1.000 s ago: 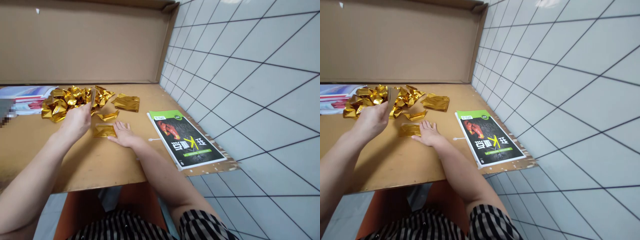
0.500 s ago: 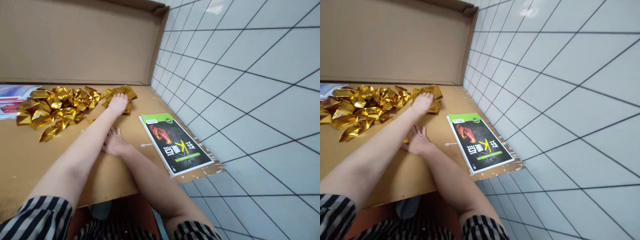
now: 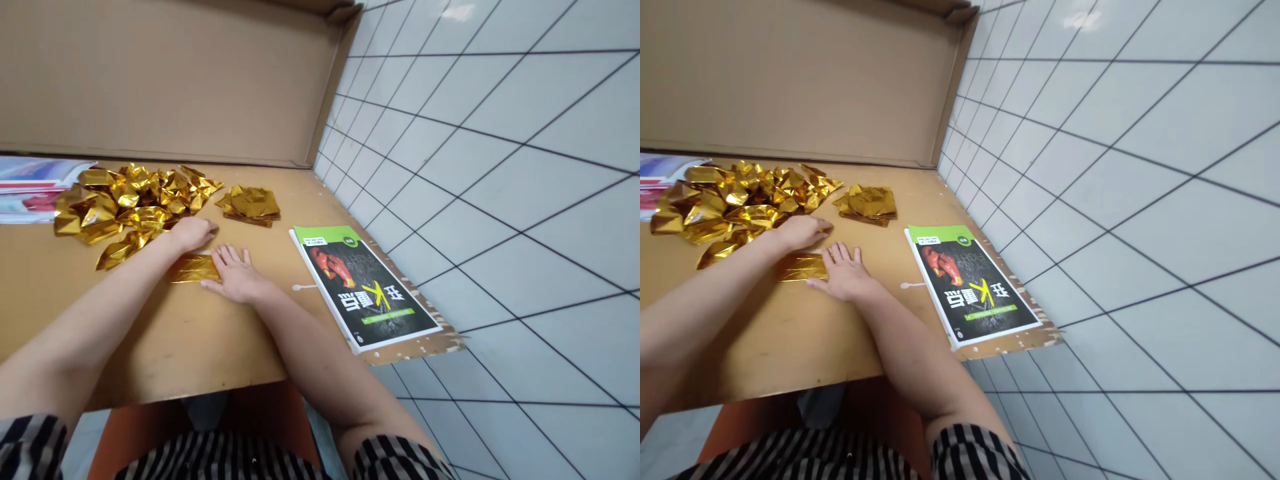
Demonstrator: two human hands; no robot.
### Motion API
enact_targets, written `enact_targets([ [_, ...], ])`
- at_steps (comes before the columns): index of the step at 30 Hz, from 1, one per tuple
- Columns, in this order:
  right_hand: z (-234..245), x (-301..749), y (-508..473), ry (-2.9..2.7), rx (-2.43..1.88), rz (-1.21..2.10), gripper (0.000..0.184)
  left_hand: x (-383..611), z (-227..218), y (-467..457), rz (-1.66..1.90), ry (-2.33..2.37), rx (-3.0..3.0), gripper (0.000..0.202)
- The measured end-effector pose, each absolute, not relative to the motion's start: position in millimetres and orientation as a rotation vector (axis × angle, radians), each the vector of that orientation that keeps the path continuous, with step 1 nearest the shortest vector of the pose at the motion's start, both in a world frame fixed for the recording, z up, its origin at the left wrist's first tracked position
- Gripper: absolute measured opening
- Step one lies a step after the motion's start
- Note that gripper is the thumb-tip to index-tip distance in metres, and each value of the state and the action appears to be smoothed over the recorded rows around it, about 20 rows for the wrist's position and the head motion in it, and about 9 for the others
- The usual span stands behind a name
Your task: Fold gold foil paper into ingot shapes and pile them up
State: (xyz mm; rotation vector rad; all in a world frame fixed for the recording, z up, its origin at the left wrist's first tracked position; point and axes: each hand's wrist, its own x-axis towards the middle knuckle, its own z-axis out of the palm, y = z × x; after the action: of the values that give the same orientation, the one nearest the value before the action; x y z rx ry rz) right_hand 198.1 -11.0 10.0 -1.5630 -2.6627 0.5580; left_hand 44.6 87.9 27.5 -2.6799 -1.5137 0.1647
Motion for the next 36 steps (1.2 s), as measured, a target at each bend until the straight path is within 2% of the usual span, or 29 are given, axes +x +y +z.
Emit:
enact_targets([
  [7, 9, 184, -3, -2.741, -1.464, 0.463, 0.080, -50, 12, 79, 0.014, -1.421, -2.554, 0.038],
  [12, 13, 172, 1, -2.757, -1.517, 0.489, 0.081, -77, 8, 66, -0.072, -1.501, -2.529, 0.041],
  [20, 18, 163, 16, -2.708, -1.690, 0.486, 0.080, -32, 23, 34, -0.289, -1.455, -2.643, 0.046],
  [27, 12, 186, 13, -2.691, -1.764, 0.419, 0.081, 22, -3, 8, -0.258, -1.576, -2.867, 0.046],
  [36, 3, 196, 0, -2.739, -1.408, 0.382, 0.069, 11, -25, 9, -0.459, -1.571, -2.949, 0.056],
])
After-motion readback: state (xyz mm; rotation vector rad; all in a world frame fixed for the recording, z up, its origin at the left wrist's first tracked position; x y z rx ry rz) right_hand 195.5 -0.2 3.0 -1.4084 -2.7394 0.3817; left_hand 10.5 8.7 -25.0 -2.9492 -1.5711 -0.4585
